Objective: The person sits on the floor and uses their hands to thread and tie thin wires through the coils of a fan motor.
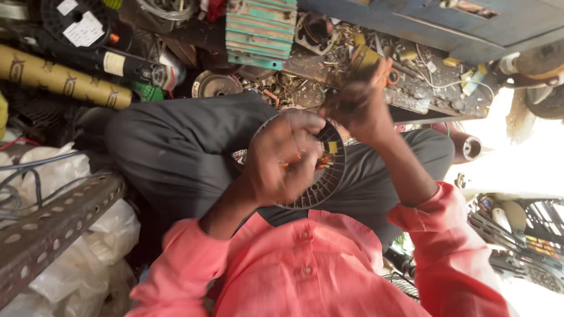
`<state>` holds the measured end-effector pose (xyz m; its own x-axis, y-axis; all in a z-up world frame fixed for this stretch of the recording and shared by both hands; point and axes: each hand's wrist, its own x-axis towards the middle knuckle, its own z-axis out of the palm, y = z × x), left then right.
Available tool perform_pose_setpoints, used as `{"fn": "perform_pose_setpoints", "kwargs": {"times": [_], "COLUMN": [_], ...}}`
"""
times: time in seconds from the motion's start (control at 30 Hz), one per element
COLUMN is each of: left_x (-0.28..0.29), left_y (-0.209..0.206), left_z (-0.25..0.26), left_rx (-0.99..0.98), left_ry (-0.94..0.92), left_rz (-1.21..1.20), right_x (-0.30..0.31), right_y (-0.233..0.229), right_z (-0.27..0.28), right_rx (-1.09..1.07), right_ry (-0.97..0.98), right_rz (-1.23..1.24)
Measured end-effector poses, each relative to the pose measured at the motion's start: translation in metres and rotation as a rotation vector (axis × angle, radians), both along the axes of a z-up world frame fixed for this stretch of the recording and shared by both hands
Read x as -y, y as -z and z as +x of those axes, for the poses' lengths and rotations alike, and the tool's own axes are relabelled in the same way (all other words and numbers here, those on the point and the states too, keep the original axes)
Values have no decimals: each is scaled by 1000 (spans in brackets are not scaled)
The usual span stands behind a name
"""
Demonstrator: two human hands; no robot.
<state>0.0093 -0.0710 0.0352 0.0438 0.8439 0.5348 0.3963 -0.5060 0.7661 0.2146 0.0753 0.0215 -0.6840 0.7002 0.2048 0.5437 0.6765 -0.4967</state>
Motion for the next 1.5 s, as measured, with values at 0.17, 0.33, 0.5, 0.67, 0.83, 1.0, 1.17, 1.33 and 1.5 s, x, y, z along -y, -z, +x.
{"fn": "perform_pose_setpoints", "kwargs": {"times": [0.17, 0.33, 0.5, 0.67, 0.83, 1.0, 1.17, 1.33, 1.5], "left_x": [-66, -28, 11, -12, -75, -8, 9, -46, -62], "left_y": [43, 33, -13, 1, 41, 22, -11, 24, 43], "left_z": [-16, -36, 0, 6, -37, -2, 7, 9, -43], "left_rx": [-226, 282, -493, 511, -197, 29, -633, 100, -14], "left_ry": [-73, 57, -101, -23, 360, -32, -46, -78, 296], "left_rz": [-349, -302, 244, -150, -551, -195, 305, -299, -485], "right_x": [27, 102, 42, 11, 54, 86, 23, 0, 81], "right_y": [-17, -42, -16, -10, -19, -32, 24, 11, -22], "right_z": [-14, 13, 15, -9, -6, 43, 16, -5, 4], "right_rx": [75, 227, 98, -15, 368, 62, 94, -99, 532], "right_ry": [-87, -505, 11, 76, -164, -625, -188, 46, -556], "right_rz": [358, -73, -131, 43, 155, -105, 99, 227, 307]}}
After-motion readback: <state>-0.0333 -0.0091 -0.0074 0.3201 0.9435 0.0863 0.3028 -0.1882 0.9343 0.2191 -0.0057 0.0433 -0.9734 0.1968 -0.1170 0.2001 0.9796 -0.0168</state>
